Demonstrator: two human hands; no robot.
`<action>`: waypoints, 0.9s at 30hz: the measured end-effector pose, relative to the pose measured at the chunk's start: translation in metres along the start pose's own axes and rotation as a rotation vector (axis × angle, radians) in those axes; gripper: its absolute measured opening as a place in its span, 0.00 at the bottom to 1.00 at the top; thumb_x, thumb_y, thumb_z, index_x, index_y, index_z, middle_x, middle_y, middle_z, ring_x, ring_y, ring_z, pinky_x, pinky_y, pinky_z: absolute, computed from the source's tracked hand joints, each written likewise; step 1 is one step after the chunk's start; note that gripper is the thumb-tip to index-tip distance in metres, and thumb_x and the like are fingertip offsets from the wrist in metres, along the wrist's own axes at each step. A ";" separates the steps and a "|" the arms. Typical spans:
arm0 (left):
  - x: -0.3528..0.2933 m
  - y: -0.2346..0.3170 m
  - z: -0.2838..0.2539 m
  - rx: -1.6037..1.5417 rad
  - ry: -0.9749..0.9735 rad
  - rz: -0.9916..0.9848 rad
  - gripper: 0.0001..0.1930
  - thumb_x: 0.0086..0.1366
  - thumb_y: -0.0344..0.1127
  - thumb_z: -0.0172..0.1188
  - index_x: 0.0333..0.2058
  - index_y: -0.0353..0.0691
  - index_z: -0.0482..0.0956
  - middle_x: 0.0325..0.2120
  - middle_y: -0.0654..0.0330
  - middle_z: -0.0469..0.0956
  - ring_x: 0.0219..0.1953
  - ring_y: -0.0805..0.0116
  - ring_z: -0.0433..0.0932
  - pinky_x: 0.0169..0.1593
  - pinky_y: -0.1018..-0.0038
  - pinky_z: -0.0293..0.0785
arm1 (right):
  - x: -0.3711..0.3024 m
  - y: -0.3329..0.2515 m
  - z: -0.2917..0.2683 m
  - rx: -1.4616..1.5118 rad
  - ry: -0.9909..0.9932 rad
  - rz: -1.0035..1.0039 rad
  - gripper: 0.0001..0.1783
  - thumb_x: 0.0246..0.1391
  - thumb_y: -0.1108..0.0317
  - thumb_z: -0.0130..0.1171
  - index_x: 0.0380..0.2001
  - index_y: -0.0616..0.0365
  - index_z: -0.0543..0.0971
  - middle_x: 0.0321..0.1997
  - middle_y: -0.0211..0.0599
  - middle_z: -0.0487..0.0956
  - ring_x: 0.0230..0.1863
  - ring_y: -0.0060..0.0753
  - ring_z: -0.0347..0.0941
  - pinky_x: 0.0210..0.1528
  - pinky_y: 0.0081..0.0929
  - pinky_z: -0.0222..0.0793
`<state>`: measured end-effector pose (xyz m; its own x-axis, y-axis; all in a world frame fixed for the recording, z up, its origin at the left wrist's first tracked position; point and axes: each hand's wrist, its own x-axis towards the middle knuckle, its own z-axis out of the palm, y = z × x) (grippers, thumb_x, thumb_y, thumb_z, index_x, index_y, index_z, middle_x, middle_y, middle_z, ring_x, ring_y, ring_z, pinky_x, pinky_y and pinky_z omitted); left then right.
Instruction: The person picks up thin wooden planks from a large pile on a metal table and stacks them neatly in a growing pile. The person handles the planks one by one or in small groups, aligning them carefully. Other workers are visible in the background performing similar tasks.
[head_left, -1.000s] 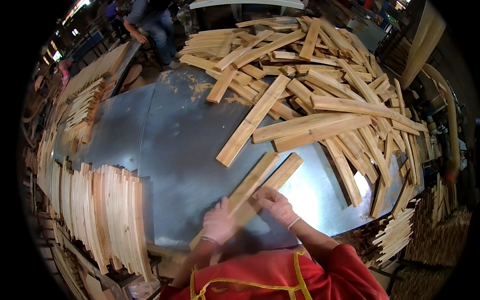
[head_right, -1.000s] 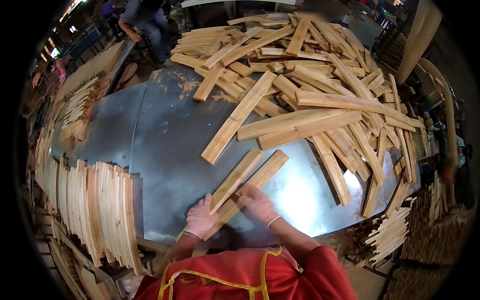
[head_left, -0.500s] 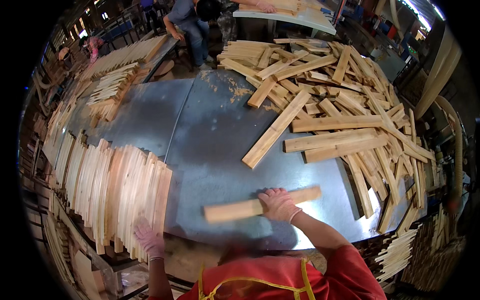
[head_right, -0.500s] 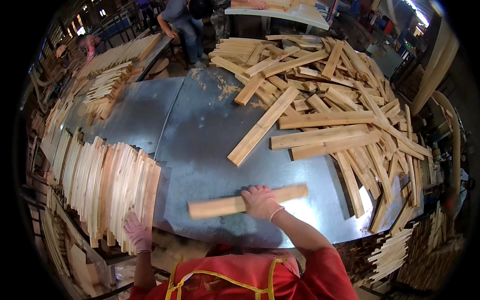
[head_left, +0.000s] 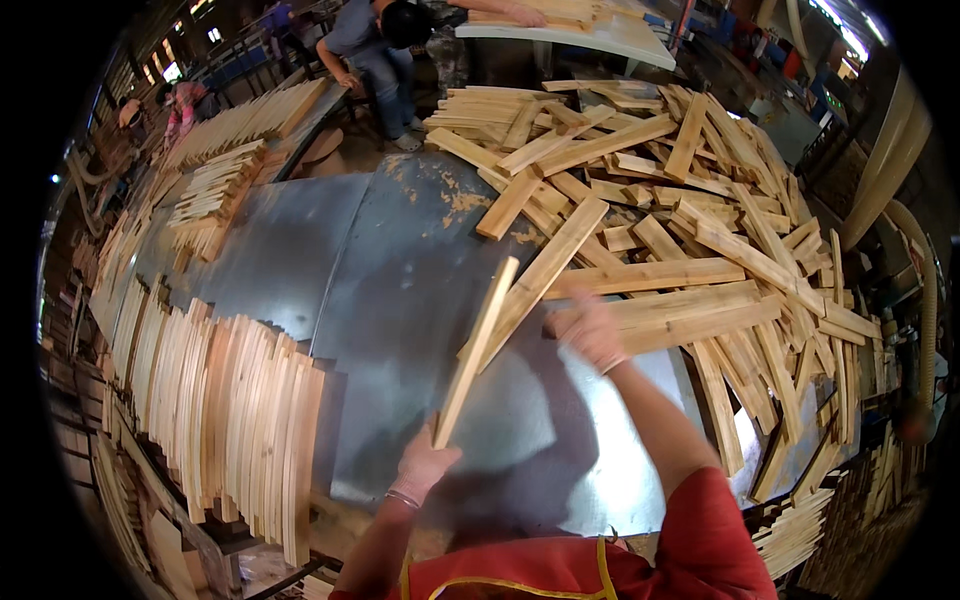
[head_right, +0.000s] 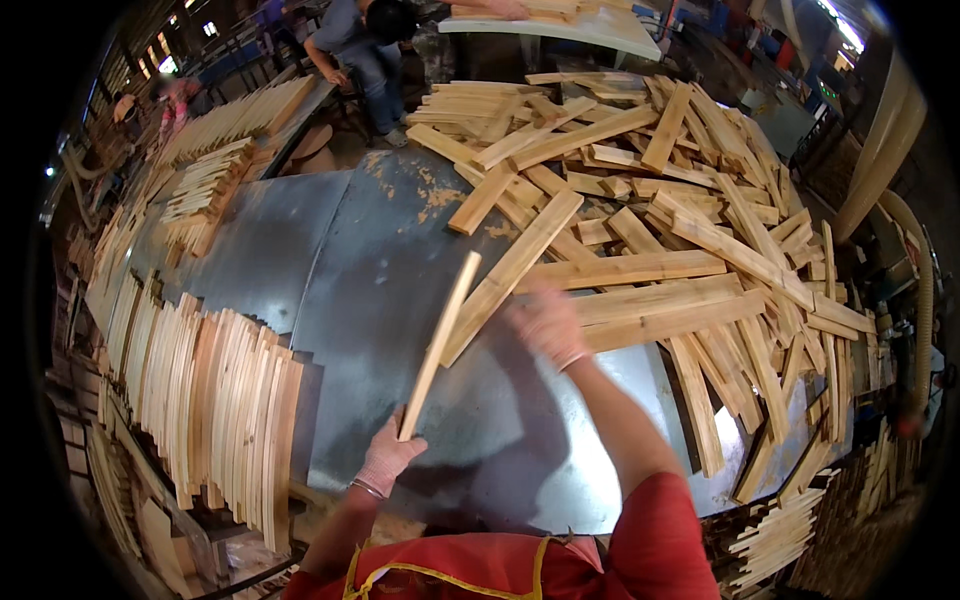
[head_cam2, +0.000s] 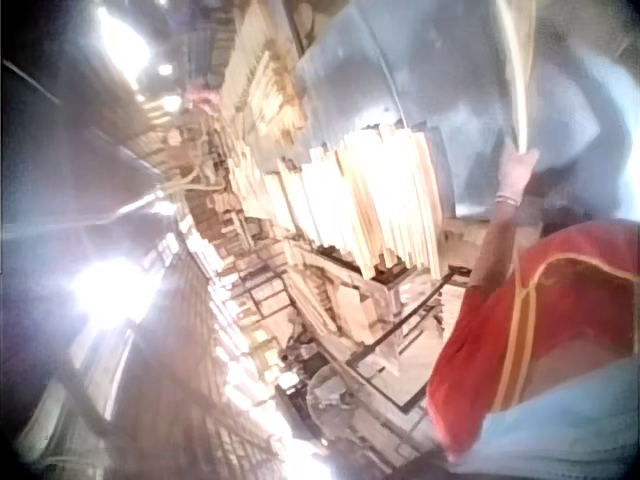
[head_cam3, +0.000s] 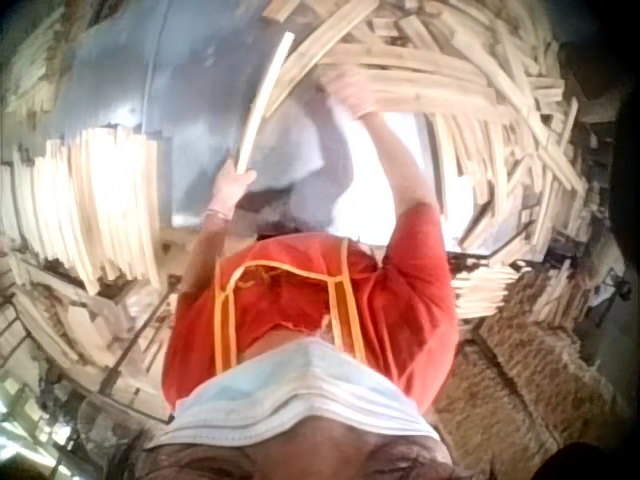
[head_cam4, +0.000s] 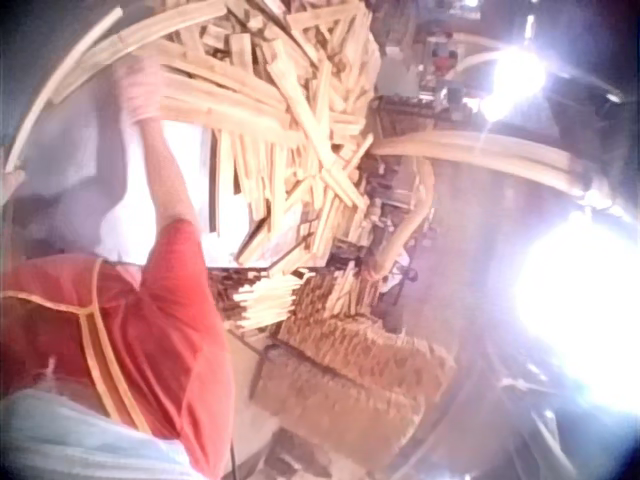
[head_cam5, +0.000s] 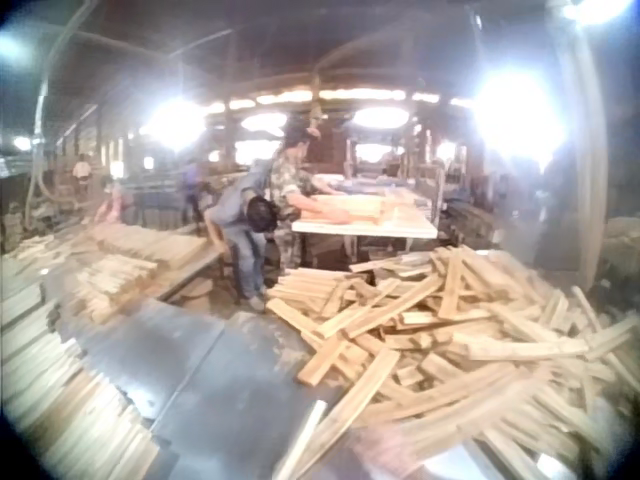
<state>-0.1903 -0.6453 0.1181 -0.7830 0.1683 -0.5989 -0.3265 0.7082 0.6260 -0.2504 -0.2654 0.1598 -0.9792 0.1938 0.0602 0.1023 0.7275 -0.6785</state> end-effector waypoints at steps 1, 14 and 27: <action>0.008 0.013 -0.004 0.028 0.022 -0.016 0.51 0.57 0.46 0.72 0.78 0.41 0.62 0.63 0.43 0.80 0.66 0.46 0.79 0.67 0.60 0.74 | 0.021 0.028 -0.023 0.033 0.265 -0.013 0.39 0.57 0.56 0.72 0.71 0.53 0.75 0.67 0.51 0.80 0.67 0.57 0.75 0.71 0.46 0.71; 0.169 0.205 0.068 0.788 0.259 0.257 0.60 0.56 0.51 0.75 0.82 0.49 0.48 0.70 0.46 0.69 0.64 0.45 0.77 0.66 0.56 0.76 | 0.065 0.237 -0.248 -0.712 0.047 0.515 0.60 0.57 0.26 0.66 0.79 0.55 0.62 0.83 0.51 0.62 0.83 0.54 0.57 0.81 0.47 0.56; 0.027 0.018 0.024 -0.228 -0.105 0.123 0.50 0.55 0.32 0.70 0.77 0.39 0.61 0.52 0.53 0.82 0.50 0.62 0.82 0.53 0.65 0.82 | -0.128 0.112 -0.122 -0.412 -0.015 0.478 0.62 0.45 0.49 0.83 0.75 0.66 0.62 0.57 0.55 0.84 0.57 0.57 0.83 0.62 0.41 0.78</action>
<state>-0.2049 -0.6116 0.1013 -0.7688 0.3225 -0.5522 -0.3520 0.5074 0.7865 -0.0923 -0.1281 0.1657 -0.8105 0.5533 -0.1921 0.5855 0.7571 -0.2896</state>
